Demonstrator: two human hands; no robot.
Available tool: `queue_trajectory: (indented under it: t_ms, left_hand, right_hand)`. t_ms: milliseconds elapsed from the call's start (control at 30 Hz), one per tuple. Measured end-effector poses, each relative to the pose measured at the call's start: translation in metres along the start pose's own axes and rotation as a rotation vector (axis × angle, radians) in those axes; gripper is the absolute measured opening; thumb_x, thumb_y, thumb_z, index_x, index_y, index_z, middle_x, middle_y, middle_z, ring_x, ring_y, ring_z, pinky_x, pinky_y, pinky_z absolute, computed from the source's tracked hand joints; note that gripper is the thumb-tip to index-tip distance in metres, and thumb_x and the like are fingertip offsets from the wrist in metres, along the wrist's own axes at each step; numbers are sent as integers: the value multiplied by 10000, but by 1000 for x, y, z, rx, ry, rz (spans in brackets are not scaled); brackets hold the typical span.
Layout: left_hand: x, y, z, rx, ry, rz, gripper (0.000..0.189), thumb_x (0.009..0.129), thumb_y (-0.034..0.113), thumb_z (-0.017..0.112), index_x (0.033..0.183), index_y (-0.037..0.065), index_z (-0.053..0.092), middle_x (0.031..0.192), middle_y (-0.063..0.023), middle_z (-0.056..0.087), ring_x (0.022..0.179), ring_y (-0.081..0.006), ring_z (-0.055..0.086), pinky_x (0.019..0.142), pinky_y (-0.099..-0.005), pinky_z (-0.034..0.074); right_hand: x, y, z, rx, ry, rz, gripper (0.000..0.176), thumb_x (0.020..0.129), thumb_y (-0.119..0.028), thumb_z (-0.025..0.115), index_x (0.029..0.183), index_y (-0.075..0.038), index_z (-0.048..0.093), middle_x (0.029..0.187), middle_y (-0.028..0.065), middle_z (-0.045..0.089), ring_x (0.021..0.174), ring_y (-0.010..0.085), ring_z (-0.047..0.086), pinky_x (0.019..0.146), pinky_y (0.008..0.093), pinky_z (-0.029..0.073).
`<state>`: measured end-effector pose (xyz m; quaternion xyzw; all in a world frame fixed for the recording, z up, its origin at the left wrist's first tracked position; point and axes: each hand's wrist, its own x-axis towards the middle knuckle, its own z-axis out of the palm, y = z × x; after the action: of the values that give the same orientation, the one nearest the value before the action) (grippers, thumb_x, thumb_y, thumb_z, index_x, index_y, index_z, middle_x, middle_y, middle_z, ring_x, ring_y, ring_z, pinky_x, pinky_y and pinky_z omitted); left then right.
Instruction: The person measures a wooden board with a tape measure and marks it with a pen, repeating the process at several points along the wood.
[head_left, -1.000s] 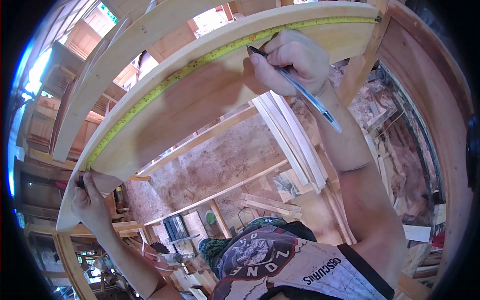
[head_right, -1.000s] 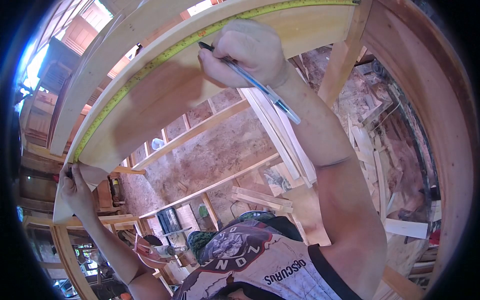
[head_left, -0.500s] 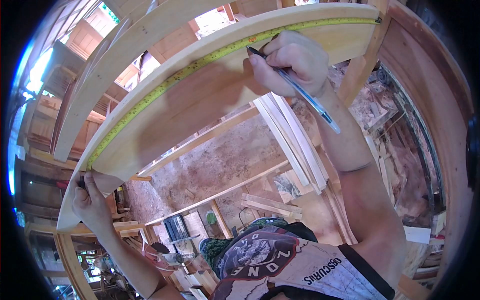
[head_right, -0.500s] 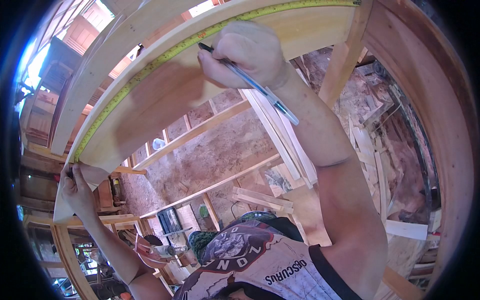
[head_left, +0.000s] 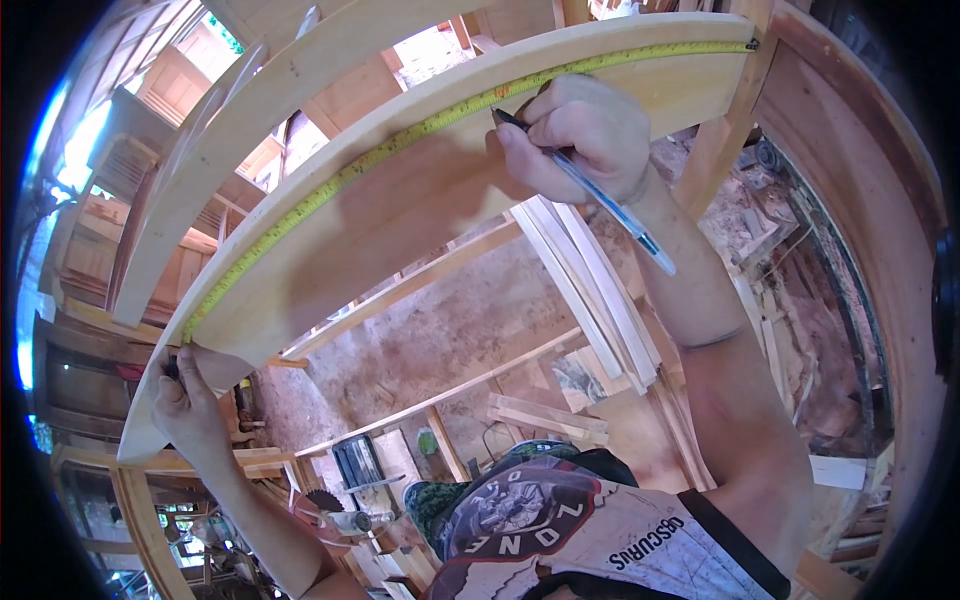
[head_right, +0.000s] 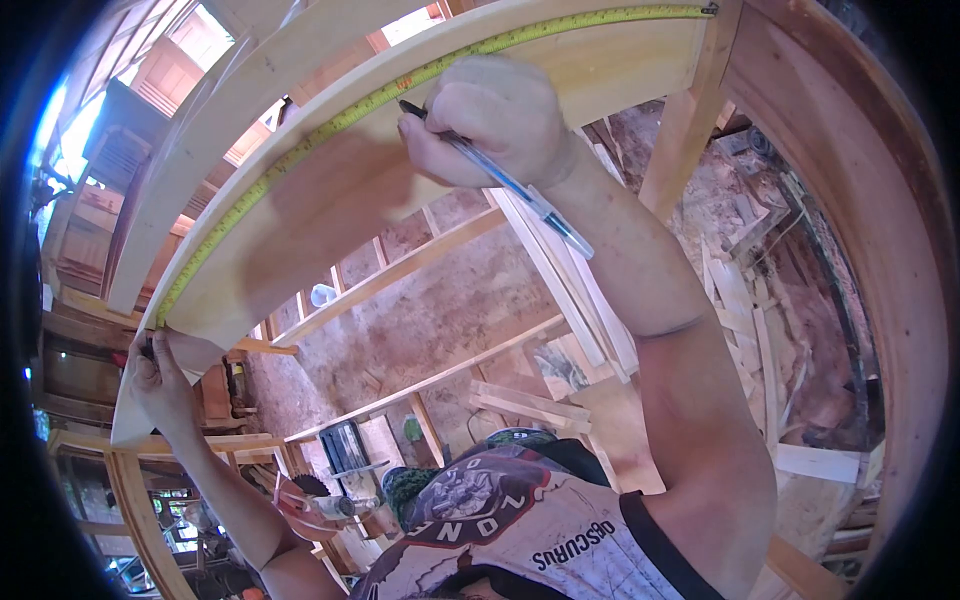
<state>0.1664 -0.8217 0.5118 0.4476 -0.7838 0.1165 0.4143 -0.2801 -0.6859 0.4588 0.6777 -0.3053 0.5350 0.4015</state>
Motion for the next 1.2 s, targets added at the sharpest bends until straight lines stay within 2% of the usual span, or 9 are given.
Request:
queue_trajectory:
  t_ms: [433, 567, 767, 833, 867, 933, 967, 1100, 1200]
  left_hand:
    - [-1, -1, 2, -71, -12, -49, 262, 1000, 163, 627, 925, -88, 627, 902, -157, 652, 798, -287, 622, 744, -395, 477]
    - [0, -4, 4, -1, 0, -18, 271, 991, 140, 628, 846, -88, 605, 887, -147, 646, 772, -282, 610, 728, -396, 471]
    - [0, 13, 4, -41, 29, -15, 311, 975, 137, 637, 775, -92, 572, 882, -159, 644, 781, -310, 603, 731, -419, 462]
    - [1, 13, 4, -28, 52, -21, 315, 971, 140, 641, 771, -94, 571, 883, -165, 644, 791, -323, 602, 738, -429, 461]
    - [1, 13, 4, -12, 46, -14, 316, 966, 139, 643, 764, -93, 571, 883, -171, 643, 804, -338, 604, 747, -437, 462]
    - [0, 12, 4, 10, 45, -22, 316, 961, 138, 644, 757, -91, 571, 883, -177, 642, 817, -352, 606, 756, -444, 464]
    - [-1, 13, 5, 17, 74, 25, 306, 957, 131, 641, 753, -88, 574, 881, -181, 640, 824, -364, 607, 761, -454, 466]
    - [0, 17, 3, 62, 84, 75, 274, 943, 115, 639, 751, -75, 594, 878, -185, 642, 842, -380, 612, 769, -471, 467]
    - [0, 16, 4, 37, 79, 54, 264, 931, 114, 650, 749, -72, 605, 873, -177, 643, 840, -381, 608, 769, -471, 465]
  right_hand:
    - [-2, 0, 1, 5, 31, 19, 270, 718, 62, 760, 708, -76, 529, 641, 69, 607, 516, 215, 574, 461, 307, 413]
    - [3, -1, -3, 27, -2, -2, 272, 715, 74, 755, 716, -70, 523, 629, 70, 595, 510, 212, 564, 455, 306, 402]
    - [-9, -3, -3, 38, 60, 25, 261, 773, 61, 739, 743, -58, 508, 662, 81, 602, 539, 185, 570, 484, 300, 410]
    - [-17, -3, -1, 364, 175, 270, 173, 830, 33, 739, 821, -30, 578, 788, 92, 660, 690, 156, 622, 595, 287, 476]
    - [-14, -5, 0, 370, 175, 266, 173, 830, 33, 739, 821, -30, 578, 788, 92, 660, 690, 156, 622, 595, 287, 476]
    - [-3, -11, 4, 304, 338, 320, 105, 853, -16, 760, 915, -8, 676, 883, 90, 679, 750, 140, 625, 636, 269, 501]
    - [-4, -7, 1, 197, 278, 288, 224, 838, 16, 762, 1052, -12, 700, 998, 115, 688, 853, 176, 657, 756, 273, 530]
    - [6, -16, 1, -13, 188, 396, 252, 806, 25, 782, 1032, -37, 688, 1160, 137, 679, 979, 206, 677, 837, 288, 539]
    - [7, -9, -4, 26, 128, 410, 255, 824, 34, 765, 1048, -26, 658, 1180, 145, 677, 1011, 212, 675, 866, 296, 543]
